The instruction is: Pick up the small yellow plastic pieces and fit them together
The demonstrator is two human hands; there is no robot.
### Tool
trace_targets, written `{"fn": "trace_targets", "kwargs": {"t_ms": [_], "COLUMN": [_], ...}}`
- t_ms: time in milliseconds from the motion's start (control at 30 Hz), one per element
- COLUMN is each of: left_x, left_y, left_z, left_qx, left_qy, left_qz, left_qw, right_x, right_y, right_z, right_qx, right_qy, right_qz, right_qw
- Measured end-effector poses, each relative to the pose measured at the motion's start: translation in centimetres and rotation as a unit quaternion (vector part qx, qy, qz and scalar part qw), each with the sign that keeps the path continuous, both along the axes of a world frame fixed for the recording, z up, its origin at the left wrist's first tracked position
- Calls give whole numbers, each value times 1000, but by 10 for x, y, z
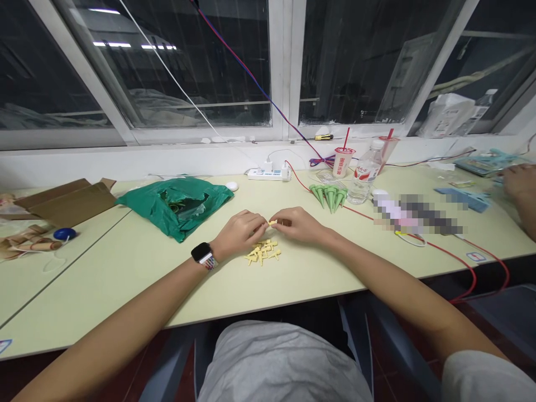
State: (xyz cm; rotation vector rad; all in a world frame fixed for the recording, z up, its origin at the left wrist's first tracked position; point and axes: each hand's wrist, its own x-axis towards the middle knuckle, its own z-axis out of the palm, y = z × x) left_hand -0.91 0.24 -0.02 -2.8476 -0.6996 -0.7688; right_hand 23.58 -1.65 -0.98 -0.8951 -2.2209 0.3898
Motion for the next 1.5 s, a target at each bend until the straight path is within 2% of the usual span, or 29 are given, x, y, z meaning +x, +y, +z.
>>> {"fn": "trace_targets", "kwargs": {"t_ms": [167,267,367,500,600,800,1167,1400,1500], "left_x": [-1,-5,-13,-28,-38,-46,-45,-42,-43], "left_y": [2,6,15,32,43,52,55,51,52], "left_z": [-1,0,3,4,3,-1,-7,-5,-6], "left_qx": [-32,-57,-42,-21,-16,32,-63,-74,-92], "left_qy": [-51,-91,-104,-104,-81,-27,-15,-25,-27], "left_qz": [23,37,70,130,159,221,215,239,220], "left_qw": [998,994,991,986,984,974,974,968,971], "right_x": [0,2,9,22,32,40,39,39,39], "right_y": [0,2,6,13,18,18,13,13,13], "right_z": [-1,1,6,12,17,21,20,20,19], "right_qx": [9,4,-9,4,-8,-70,-88,-81,-78], "right_qy": [-4,-17,-44,-98,-148,-247,-274,-269,-275], "right_qz": [-4,-32,-105,-233,-280,-279,-254,-251,-259], "right_qw": [1000,999,993,968,949,925,923,926,923]}}
